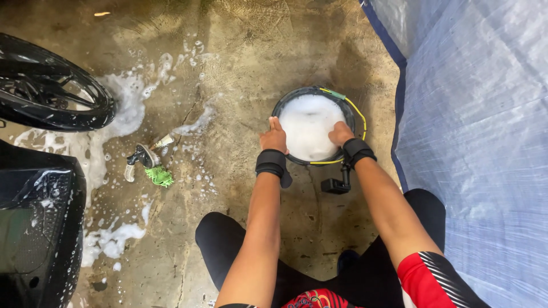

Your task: The person washes a scooter by scrubbing its surfaces with a cloth, then with a brush, and then again with a cloth, dipping the cloth in soapy water from a bucket and pouring water onto the floor with a container.

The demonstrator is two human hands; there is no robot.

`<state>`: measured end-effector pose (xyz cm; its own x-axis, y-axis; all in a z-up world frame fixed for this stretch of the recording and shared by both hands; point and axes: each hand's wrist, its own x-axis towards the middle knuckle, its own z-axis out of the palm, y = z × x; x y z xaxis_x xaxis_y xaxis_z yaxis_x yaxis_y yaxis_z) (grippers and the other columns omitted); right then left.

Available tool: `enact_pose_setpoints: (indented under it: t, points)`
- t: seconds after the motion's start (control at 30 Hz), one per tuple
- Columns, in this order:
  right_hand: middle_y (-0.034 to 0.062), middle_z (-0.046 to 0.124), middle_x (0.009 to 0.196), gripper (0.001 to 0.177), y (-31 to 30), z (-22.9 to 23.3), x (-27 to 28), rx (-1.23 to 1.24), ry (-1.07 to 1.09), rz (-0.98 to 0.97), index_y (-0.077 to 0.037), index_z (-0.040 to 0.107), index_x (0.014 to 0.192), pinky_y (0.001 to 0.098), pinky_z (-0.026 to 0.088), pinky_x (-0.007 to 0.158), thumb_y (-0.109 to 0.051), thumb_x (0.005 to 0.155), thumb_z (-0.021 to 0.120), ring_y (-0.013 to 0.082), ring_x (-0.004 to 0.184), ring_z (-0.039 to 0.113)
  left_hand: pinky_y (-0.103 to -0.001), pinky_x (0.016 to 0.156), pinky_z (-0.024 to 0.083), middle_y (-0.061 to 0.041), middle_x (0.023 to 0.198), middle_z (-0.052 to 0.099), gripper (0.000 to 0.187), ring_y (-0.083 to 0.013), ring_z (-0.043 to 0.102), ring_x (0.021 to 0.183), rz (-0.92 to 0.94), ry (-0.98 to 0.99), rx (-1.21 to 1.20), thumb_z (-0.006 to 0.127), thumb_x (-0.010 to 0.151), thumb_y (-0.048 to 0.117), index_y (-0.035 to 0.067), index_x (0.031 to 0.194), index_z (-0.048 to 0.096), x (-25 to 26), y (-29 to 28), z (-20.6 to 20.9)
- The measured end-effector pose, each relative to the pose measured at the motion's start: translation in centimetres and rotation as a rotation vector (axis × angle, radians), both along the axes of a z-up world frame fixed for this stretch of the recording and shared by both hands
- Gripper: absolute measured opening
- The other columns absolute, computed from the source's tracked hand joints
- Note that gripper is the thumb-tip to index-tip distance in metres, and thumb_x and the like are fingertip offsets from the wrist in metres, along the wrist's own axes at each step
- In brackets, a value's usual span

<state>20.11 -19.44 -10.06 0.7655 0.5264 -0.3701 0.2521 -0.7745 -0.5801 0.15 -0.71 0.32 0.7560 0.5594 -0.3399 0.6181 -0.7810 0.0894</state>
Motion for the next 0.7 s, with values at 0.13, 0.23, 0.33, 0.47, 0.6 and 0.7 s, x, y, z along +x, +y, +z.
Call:
enact_pose_setpoints:
  t: [0.13, 0.23, 0.33, 0.47, 0.6, 0.7]
  points:
    - [0.0226, 0.071, 0.090, 0.027, -1.4, -2.7, 0.9, 0.409, 0.318, -0.107, 0.012, 0.069, 0.101, 0.0508, 0.053, 0.074, -0.006, 0.084, 0.061, 0.0394, 0.084, 0.070, -0.054, 0.114, 0.038, -0.015, 0.171, 0.013, 0.138, -0.0347, 0.057, 0.130, -0.022, 0.007, -0.006, 0.098, 0.067, 0.037, 0.000, 0.160, 0.003, -0.1, 0.3, 0.1]
    - [0.0121, 0.068, 0.089, 0.021, -4.4, -5.2, 1.8, 0.527, 0.584, -0.227, 0.008, 0.063, 0.103, 0.0484, 0.060, 0.067, -0.001, 0.084, 0.062, 0.0285, 0.080, 0.073, -0.054, 0.117, 0.037, -0.014, 0.173, 0.011, 0.136, -0.0331, 0.061, 0.127, -0.010, 0.028, -0.040, 0.095, 0.071, 0.036, 0.001, 0.163, 0.002, -0.2, 0.2, 0.4]
    - [0.0048, 0.056, 0.085, 0.015, -6.9, -10.2, 3.6, 1.056, 0.927, 0.016, 0.001, 0.056, 0.103, 0.0478, 0.061, 0.070, 0.005, 0.097, 0.069, 0.0253, 0.086, 0.071, -0.052, 0.115, 0.038, -0.013, 0.172, 0.011, 0.137, -0.0334, 0.059, 0.130, -0.022, 0.031, -0.038, 0.096, 0.070, 0.038, 0.001, 0.162, 0.002, -0.4, 0.4, 0.8]
    - [0.0137, 0.073, 0.100, 0.023, -5.3, 4.8, -1.5, 0.763, 0.771, -0.211, 0.007, 0.065, 0.112, 0.0453, 0.062, 0.076, -0.003, 0.092, 0.060, 0.0271, 0.089, 0.075, -0.053, 0.115, 0.038, -0.014, 0.173, 0.011, 0.134, -0.0332, 0.061, 0.127, -0.033, 0.030, -0.047, 0.094, 0.073, 0.034, 0.000, 0.163, 0.001, -0.5, 0.6, 0.3]
    - [0.0179, 0.074, 0.109, 0.032, -6.2, 8.2, -1.4, 0.865, 0.763, -0.141, 0.010, 0.065, 0.124, 0.0478, 0.061, 0.085, 0.002, 0.093, 0.062, 0.0298, 0.094, 0.074, -0.055, 0.114, 0.039, -0.014, 0.173, 0.010, 0.131, -0.0339, 0.062, 0.126, -0.018, 0.003, -0.062, 0.094, 0.074, 0.031, -0.001, 0.162, 0.003, -0.7, 0.3, 0.9]
    - [0.0174, 0.074, 0.109, 0.035, -7.0, 11.6, -1.4, 0.942, 0.706, -0.152, 0.011, 0.065, 0.122, 0.0477, 0.064, 0.087, 0.004, 0.088, 0.062, 0.0301, 0.096, 0.075, -0.056, 0.112, 0.040, -0.013, 0.174, 0.010, 0.131, -0.0337, 0.064, 0.123, -0.021, -0.005, -0.061, 0.094, 0.073, 0.030, 0.000, 0.163, 0.004, -0.6, 0.6, 0.1]
